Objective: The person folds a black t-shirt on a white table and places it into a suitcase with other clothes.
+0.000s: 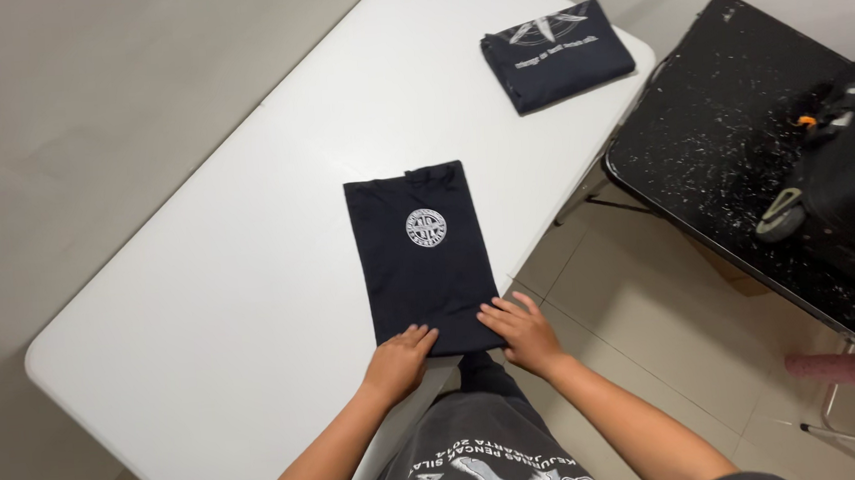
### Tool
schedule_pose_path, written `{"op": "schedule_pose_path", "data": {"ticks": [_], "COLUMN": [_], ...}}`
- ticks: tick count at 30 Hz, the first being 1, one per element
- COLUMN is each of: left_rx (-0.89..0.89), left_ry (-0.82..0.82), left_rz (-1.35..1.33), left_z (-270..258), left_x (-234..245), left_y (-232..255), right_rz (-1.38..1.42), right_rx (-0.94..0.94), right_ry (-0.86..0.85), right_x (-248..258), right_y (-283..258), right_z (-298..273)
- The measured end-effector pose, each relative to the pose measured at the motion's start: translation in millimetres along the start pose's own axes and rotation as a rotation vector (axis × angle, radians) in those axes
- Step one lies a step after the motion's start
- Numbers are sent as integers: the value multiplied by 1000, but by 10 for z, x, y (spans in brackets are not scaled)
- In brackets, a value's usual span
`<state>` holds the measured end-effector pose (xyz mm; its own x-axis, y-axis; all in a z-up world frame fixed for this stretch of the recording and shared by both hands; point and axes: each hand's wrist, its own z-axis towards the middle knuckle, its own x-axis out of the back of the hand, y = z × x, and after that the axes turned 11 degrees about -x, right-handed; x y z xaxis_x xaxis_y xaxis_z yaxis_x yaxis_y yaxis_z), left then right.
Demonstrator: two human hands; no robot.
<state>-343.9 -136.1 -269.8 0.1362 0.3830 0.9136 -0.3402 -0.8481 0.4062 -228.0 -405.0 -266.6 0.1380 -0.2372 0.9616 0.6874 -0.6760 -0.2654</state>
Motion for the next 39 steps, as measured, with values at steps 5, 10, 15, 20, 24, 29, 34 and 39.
{"op": "schedule_pose_path", "data": {"ticks": [5, 10, 15, 20, 24, 29, 34, 39], "left_rx": [529, 426, 660, 842, 836, 954, 620, 274], "left_ry": [105, 702, 787, 647, 659, 555, 542, 164], "left_rz": [-431, -656, -655, -467, -288, -378, 34, 184], "left_z": [-348, 29, 916, 1490, 1623, 1695, 1567, 1631], "left_x": [666, 801, 861, 744, 663, 672, 532, 421], "left_y": [162, -329, -985, -1451, -1555, -1555, -1289, -1008], "right_rz": [487, 954, 947, 666, 474, 429, 304, 113], "right_rx": [-138, -510, -796, -802, -893, -993, -597, -306], "right_ry": [-213, -224, -55, 47, -81, -148, 254, -53], "right_x": [207, 262, -30, -331, -406, -256, -140, -312], "right_y": [160, 227, 326, 435, 468, 359, 60, -258], "right_z": [-23, 526, 1388, 1943, 2089, 2126, 1973, 2081]}}
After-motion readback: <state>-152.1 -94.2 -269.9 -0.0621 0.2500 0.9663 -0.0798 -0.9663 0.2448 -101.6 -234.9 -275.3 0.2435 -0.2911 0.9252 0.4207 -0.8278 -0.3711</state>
